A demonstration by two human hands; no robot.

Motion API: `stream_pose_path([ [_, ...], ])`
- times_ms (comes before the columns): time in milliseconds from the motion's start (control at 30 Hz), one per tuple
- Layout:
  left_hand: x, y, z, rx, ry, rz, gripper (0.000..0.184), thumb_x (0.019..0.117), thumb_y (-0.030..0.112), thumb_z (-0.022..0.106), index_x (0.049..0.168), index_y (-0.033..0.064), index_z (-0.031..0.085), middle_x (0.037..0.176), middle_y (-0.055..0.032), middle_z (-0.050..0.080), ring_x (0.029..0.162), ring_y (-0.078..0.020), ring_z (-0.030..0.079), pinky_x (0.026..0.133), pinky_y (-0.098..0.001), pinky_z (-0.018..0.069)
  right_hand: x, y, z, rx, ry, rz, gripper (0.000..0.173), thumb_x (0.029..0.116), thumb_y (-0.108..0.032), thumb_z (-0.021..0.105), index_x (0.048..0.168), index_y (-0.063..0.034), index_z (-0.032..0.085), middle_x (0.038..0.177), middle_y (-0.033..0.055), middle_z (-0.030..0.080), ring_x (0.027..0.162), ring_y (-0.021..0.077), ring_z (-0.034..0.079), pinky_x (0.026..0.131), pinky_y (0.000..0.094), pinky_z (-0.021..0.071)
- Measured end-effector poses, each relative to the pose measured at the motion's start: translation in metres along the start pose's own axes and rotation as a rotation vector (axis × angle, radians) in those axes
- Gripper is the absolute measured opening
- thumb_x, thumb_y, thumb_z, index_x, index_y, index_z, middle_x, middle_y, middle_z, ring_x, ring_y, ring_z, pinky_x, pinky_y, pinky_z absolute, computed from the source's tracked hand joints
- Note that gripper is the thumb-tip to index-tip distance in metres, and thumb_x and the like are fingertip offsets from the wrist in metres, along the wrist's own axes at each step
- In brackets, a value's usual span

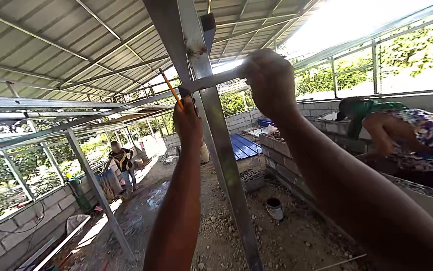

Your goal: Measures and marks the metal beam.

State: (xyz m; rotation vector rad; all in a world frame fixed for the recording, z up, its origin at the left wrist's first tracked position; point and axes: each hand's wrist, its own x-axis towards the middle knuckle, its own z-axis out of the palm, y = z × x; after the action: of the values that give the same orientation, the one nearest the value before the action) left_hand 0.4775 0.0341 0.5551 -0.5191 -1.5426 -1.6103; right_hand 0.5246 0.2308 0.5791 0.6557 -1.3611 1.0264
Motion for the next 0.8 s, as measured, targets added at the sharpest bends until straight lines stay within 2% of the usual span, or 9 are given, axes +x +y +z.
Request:
stream_pose_path([
  [67, 0.001, -0.001, 0.021, 0.084, 0.095, 0.066, 0.039, 0.1099, 0.041, 0.044, 0.113, 0.0065, 0.062, 0.092, -0.0075, 0.064, 0.076, -0.0178, 0.063, 0.067, -0.0387, 0.0552, 0.003, -0.005, 0.003, -0.017, -0.020, -0.003, 0.020, 0.1056, -0.024, 0.055, 0.106, -0.0136, 0.072, 0.092, -0.0038, 0.075, 0.081, 0.0038, 0.070, 0.075, 0.0280, 0.0587],
  [100, 0.001, 0.003, 0.026, 0.156, 0.120, 0.090, 0.038, 0.1096, 0.041, 0.045, 0.110, 0.0070, 0.063, 0.085, -0.0065, 0.060, 0.073, -0.0177, 0.060, 0.068, -0.0393, 0.0523, 0.003, -0.006, 0.003, -0.040, -0.028, -0.020, 0.020, 0.1057, -0.024, 0.055, 0.106, -0.0138, 0.072, 0.092, -0.0041, 0.075, 0.081, 0.0028, 0.070, 0.074, 0.0266, 0.0582],
  [200, 0.000, 0.010, 0.032, 0.245, 0.144, 0.108, 0.038, 0.1094, 0.041, 0.045, 0.110, 0.0078, 0.064, 0.083, -0.0068, 0.060, 0.075, -0.0189, 0.061, 0.071, -0.0415, 0.0524, 0.005, -0.006, 0.000, -0.064, -0.037, -0.065, 0.018, 0.1043, -0.024, 0.057, 0.106, -0.0132, 0.072, 0.089, -0.0048, 0.075, 0.079, 0.0012, 0.069, 0.073, 0.0243, 0.0571],
  [300, -0.002, 0.011, 0.032, 0.191, 0.148, 0.098, 0.036, 0.1093, 0.039, 0.047, 0.109, 0.0077, 0.064, 0.083, -0.0062, 0.060, 0.073, -0.0176, 0.060, 0.069, -0.0394, 0.0518, 0.010, -0.004, -0.004, -0.061, -0.068, -0.062, 0.018, 0.1042, -0.024, 0.058, 0.108, -0.0130, 0.071, 0.090, -0.0047, 0.075, 0.080, 0.0007, 0.070, 0.074, 0.0231, 0.0576],
  [433, -0.003, 0.011, 0.031, 0.177, 0.146, 0.080, 0.034, 0.1089, 0.039, 0.048, 0.107, 0.0086, 0.064, 0.080, -0.0051, 0.057, 0.068, -0.0169, 0.056, 0.063, -0.0383, 0.0498, 0.021, -0.001, 0.004, -0.050, -0.116, -0.041, 0.016, 0.1031, -0.024, 0.059, 0.107, -0.0139, 0.071, 0.087, -0.0053, 0.073, 0.075, 0.0008, 0.068, 0.070, 0.0237, 0.0563],
  [533, -0.005, 0.012, 0.029, 0.189, 0.145, 0.089, 0.033, 0.1088, 0.038, 0.049, 0.104, 0.0098, 0.064, 0.080, -0.0037, 0.057, 0.070, -0.0151, 0.057, 0.066, -0.0370, 0.0496, 0.031, -0.005, 0.015, -0.070, -0.186, 0.006, 0.013, 0.1006, -0.025, 0.063, 0.108, -0.0155, 0.068, 0.084, -0.0066, 0.070, 0.071, 0.0013, 0.064, 0.068, 0.0248, 0.0527],
  [600, -0.006, 0.013, 0.030, 0.198, 0.153, 0.095, 0.032, 0.1088, 0.038, 0.049, 0.103, 0.0102, 0.064, 0.079, -0.0030, 0.057, 0.069, -0.0144, 0.057, 0.066, -0.0360, 0.0495, 0.038, -0.004, 0.024, -0.025, -0.241, -0.012, 0.011, 0.1007, -0.024, 0.065, 0.106, -0.0149, 0.067, 0.084, -0.0068, 0.071, 0.073, 0.0013, 0.066, 0.070, 0.0247, 0.0559],
  [800, -0.004, 0.010, 0.032, 0.243, 0.172, 0.091, 0.033, 0.1088, 0.039, 0.048, 0.107, 0.0112, 0.065, 0.083, -0.0041, 0.061, 0.077, -0.0159, 0.062, 0.072, -0.0400, 0.0526, 0.059, 0.002, 0.046, 0.042, -0.356, -0.034, 0.014, 0.0978, -0.030, 0.067, 0.101, -0.0182, 0.074, 0.088, -0.0061, 0.074, 0.080, 0.0056, 0.070, 0.077, 0.0353, 0.0588],
])
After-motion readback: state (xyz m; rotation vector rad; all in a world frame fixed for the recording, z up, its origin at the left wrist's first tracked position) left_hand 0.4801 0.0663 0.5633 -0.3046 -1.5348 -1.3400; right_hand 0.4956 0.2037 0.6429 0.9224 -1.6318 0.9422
